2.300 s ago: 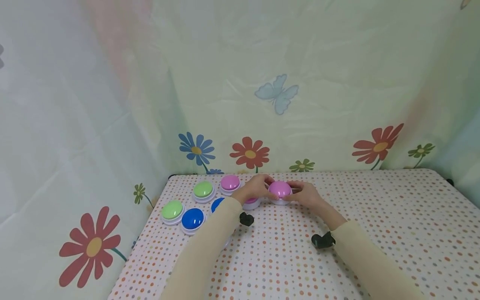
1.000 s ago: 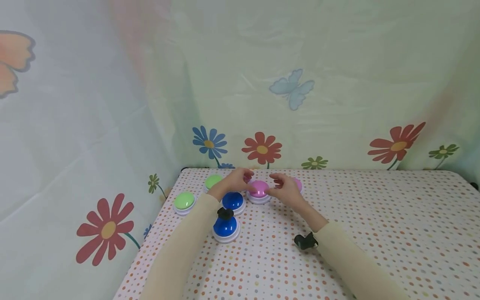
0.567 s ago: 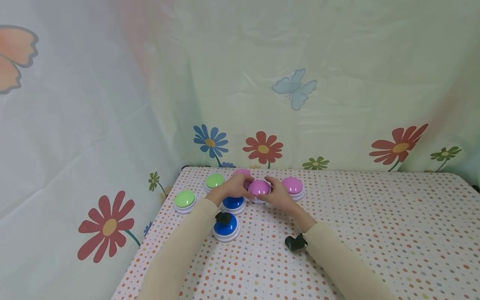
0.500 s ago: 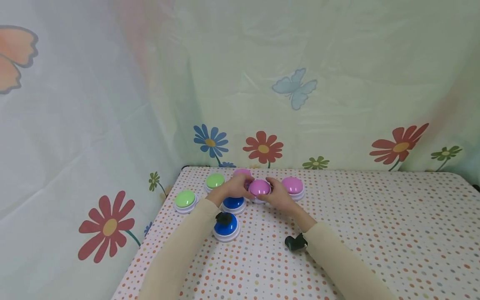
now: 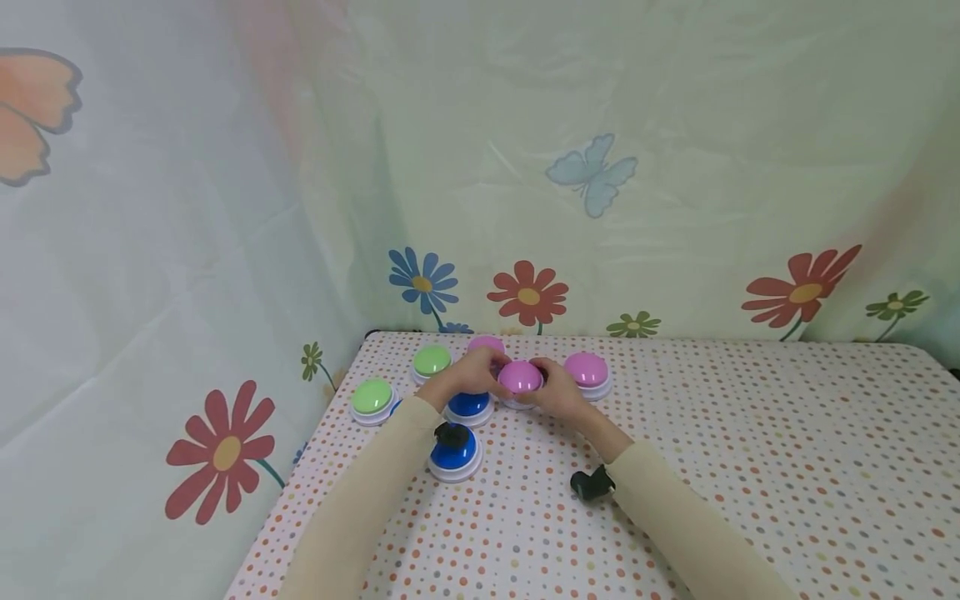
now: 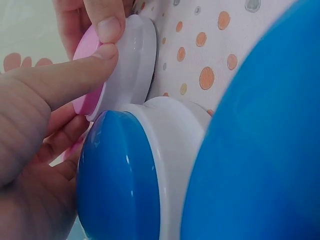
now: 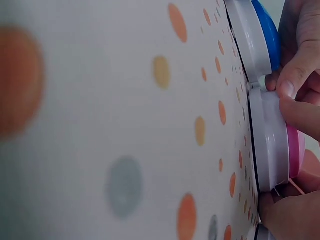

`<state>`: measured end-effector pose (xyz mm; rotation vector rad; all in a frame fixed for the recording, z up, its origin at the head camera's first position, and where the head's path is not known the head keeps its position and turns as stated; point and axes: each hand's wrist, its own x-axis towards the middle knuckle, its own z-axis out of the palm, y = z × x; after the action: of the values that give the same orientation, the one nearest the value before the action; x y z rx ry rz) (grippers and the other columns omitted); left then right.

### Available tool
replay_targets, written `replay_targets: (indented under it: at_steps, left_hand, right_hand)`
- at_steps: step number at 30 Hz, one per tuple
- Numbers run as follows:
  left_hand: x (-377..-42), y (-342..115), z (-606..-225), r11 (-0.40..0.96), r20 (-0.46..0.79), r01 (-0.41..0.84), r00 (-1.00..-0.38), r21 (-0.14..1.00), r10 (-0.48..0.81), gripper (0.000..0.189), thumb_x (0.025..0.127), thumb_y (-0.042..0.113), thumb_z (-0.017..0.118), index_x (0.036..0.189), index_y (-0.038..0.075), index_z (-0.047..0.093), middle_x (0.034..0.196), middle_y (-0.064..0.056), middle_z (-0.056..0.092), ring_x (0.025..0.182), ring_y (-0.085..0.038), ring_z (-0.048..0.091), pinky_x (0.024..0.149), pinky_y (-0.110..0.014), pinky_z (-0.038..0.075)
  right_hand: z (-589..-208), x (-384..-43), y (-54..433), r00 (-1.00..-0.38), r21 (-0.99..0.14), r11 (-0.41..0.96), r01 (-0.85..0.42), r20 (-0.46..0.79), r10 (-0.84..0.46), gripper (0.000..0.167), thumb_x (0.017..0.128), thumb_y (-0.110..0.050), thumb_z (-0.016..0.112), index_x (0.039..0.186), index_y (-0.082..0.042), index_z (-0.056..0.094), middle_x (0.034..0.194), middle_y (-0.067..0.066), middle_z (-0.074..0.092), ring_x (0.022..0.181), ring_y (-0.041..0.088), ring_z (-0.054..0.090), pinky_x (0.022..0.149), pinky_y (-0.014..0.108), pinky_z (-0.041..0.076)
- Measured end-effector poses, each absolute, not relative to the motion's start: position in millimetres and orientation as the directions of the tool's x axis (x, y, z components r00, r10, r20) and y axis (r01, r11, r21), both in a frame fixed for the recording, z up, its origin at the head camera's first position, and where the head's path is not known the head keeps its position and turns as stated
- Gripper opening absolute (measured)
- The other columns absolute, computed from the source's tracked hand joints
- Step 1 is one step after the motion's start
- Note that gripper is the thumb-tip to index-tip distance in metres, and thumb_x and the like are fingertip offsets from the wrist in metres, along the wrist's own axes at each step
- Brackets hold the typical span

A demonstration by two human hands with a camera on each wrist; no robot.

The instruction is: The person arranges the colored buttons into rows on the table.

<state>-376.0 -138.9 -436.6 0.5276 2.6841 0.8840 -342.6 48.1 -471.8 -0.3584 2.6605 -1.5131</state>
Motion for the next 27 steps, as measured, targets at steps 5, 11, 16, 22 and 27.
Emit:
replay_targets:
  at_steps: [5, 11, 16, 22, 27]
  left_hand:
    - [-377.7, -140.8, -435.8, 0.738, -0.127, 0.263, -0.896, 0.621, 0.426, 0.058, 0.078, 0.024, 0.084, 0.129, 0.011, 0.059, 0.119, -0.002, 0.062, 0.109, -0.018, 0.058, 0.094, -0.033, 0.049]
    - [-382.2, -153.1, -434.3, 0.676, -0.113, 0.277, -0.875, 0.683, 0.472, 0.052, 0.078, 0.022, 0.084, 0.124, 0.012, 0.062, 0.112, 0.001, 0.063, 0.103, -0.017, 0.058, 0.09, -0.03, 0.05]
    - [-382.0, -155.7, -428.1, 0.627, -0.084, 0.283, -0.868, 0.726, 0.489, 0.052, 0.077, 0.022, 0.084, 0.123, 0.013, 0.061, 0.11, 0.001, 0.061, 0.1, -0.02, 0.056, 0.083, -0.03, 0.052]
    - [-381.3, -146.1, -419.1, 0.582, -0.06, 0.289, -0.86, 0.76, 0.506, 0.056, 0.077, 0.023, 0.084, 0.127, 0.012, 0.061, 0.109, 0.0, 0.061, 0.098, -0.023, 0.057, 0.077, -0.029, 0.054]
    - [-383.3, -132.3, -407.8, 0.537, 0.009, 0.366, -0.831, 0.76, 0.555, 0.052, 0.078, 0.02, 0.083, 0.125, 0.01, 0.063, 0.109, -0.001, 0.062, 0.094, -0.023, 0.057, 0.077, -0.027, 0.053]
  right_hand:
    - [-473.6, -342.3, 48.8, -0.975, -0.873, 0.462, -0.158, 0.064, -0.213, 0.071, 0.081, -0.013, 0.079, 0.139, 0.005, 0.043, 0.139, 0.025, 0.046, 0.129, 0.04, 0.043, 0.104, 0.048, 0.039]
    - [-468.1, -340.8, 47.0, -0.974, -0.903, 0.41, -0.125, 0.034, -0.223, 0.072, 0.08, -0.018, 0.081, 0.138, 0.002, 0.045, 0.138, 0.022, 0.048, 0.127, 0.037, 0.046, 0.102, 0.047, 0.042]
    - [-454.3, -337.0, 50.3, -0.971, -0.922, 0.366, -0.124, 0.036, -0.238, 0.072, 0.08, -0.019, 0.082, 0.139, 0.001, 0.045, 0.136, 0.021, 0.05, 0.124, 0.036, 0.048, 0.1, 0.047, 0.043]
    - [-439.5, -336.0, 64.4, -0.973, -0.919, 0.374, -0.129, 0.045, -0.227, 0.073, 0.079, -0.022, 0.083, 0.138, 0.0, 0.046, 0.134, 0.02, 0.052, 0.121, 0.035, 0.05, 0.099, 0.047, 0.045]
    - [-425.7, -336.6, 80.5, -0.97, -0.918, 0.364, -0.157, 0.074, -0.232, 0.071, 0.077, -0.02, 0.084, 0.135, -0.001, 0.05, 0.13, 0.018, 0.055, 0.117, 0.032, 0.052, 0.096, 0.044, 0.047]
